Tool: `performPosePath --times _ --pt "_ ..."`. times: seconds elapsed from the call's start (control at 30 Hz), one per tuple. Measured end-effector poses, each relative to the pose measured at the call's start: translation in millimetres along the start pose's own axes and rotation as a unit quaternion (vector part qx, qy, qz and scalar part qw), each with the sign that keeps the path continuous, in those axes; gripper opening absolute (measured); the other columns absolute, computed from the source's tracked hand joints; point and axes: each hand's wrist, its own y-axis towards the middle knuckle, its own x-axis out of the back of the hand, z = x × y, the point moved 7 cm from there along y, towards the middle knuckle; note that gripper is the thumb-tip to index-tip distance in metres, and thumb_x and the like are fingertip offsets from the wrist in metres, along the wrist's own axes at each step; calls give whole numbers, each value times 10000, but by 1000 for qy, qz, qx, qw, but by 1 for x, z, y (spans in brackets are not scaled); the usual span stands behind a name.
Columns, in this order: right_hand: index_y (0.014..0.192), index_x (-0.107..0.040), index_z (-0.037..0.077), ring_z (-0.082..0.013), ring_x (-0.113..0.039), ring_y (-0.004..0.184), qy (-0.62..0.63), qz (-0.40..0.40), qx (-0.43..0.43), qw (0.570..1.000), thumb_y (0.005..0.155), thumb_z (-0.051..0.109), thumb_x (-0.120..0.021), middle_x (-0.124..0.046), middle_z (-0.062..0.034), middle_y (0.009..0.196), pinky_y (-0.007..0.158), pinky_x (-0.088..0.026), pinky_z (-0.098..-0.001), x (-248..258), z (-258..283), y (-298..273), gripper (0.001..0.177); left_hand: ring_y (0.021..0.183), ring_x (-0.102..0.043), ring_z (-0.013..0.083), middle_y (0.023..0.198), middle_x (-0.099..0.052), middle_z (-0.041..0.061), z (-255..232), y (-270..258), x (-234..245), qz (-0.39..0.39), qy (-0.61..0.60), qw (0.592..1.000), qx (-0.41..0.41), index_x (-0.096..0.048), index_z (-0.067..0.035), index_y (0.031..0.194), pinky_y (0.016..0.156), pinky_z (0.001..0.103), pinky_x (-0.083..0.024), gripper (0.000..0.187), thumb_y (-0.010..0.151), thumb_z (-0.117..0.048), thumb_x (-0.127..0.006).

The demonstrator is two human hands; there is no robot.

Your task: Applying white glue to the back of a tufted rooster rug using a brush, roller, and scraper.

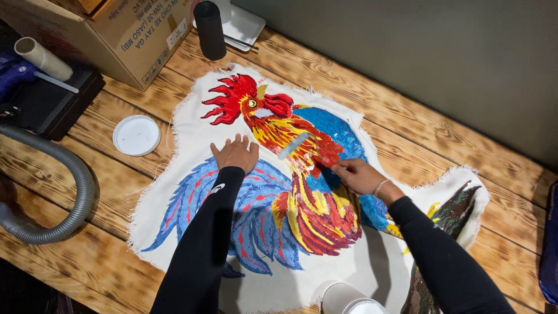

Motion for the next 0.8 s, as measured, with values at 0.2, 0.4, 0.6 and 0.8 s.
performPosePath --times 0.2,0.4,0.6,0.8 --pt "1090 -732 30 -198 -563 658 -87 -42 70 993 1004 424 -567 -657 -106 710 655 -506 -391 -10 -11 6 435 1510 -321 246 1664 -300 -29 6 7 -10 8 3 1000 -4 -388 -251 1569 1232 652 -31 624 976 -414 -279" --pt "1206 -731 87 -202 -608 660 -65 -40 37 996 959 408 -564 -740 -121 751 660 -535 -372 -10 -69 -54 438 1514 -320 258 1673 -296 -24 4 6 -10 14 -4 1000 -3 -398 -238 1570 1234 655 -24 629 976 -404 -274" --pt "1211 -708 27 -389 -709 983 -75 -146 110 980 1009 434 -551 -730 -254 1075 883 -542 -429 -34 -29 2 481 1515 -312 244 1681 -276 -23 2 2 -7 6 7 1000 -2 -387 -223 1575 1229 660 -30 642 970 -409 -278" --pt "1256 -704 76 -339 -731 926 -105 -95 60 988 981 445 -564 -756 -213 1041 867 -552 -420 -18 -36 5 481 1522 -301 239 1686 -265 -35 4 0 -7 14 12 1000 5 -371 -243 1585 1233 656 -38 643 968 -405 -289"
